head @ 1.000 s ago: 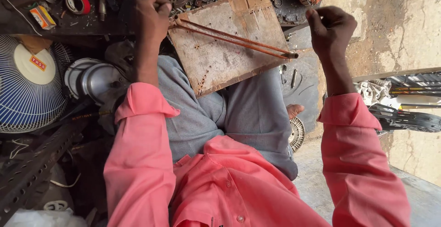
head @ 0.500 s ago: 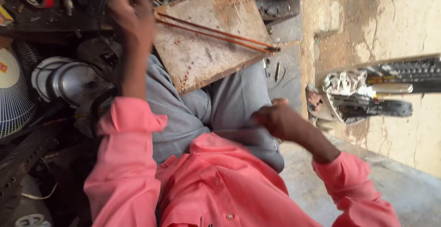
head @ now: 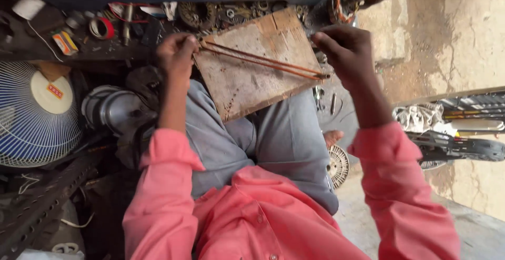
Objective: Manually winding or inspecting a copper wire coil on a simple wooden jig.
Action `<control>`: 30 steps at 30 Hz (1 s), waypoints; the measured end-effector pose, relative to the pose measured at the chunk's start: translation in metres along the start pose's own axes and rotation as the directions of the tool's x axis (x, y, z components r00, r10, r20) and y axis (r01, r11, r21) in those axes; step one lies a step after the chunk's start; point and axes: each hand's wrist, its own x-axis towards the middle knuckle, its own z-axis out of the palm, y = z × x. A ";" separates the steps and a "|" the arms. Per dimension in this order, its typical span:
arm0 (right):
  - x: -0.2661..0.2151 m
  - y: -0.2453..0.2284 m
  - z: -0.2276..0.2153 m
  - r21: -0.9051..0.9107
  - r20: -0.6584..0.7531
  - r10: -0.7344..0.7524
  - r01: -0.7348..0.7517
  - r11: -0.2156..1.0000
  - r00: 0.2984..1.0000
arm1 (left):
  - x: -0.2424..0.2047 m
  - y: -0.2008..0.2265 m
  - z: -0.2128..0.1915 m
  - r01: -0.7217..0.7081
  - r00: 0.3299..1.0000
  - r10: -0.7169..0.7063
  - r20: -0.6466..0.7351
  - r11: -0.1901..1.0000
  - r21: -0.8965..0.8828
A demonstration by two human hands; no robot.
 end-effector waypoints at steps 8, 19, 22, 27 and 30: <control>-0.066 0.183 -0.071 -0.655 -0.108 0.082 -0.133 0.744 0.991 | -0.012 0.032 0.023 -0.237 0.952 0.298 -0.069 0.862 0.448; -0.087 -0.070 0.003 0.143 0.665 -0.239 0.194 0.971 0.707 | -0.109 0.087 0.044 0.138 0.492 0.029 0.870 0.984 -0.111; -0.046 -0.031 -0.008 0.050 0.368 0.121 -0.150 0.987 0.922 | -0.052 0.065 0.010 0.073 0.964 -0.060 0.260 0.996 -0.043; 0.000 0.022 0.004 0.036 0.064 -0.072 0.069 0.997 0.995 | 0.025 -0.010 -0.008 -0.210 0.972 0.216 -0.096 0.975 0.073; -0.014 -0.024 0.009 0.263 0.215 0.108 -0.164 0.951 0.971 | -0.030 0.033 0.040 -0.235 0.956 0.259 0.138 0.957 -0.169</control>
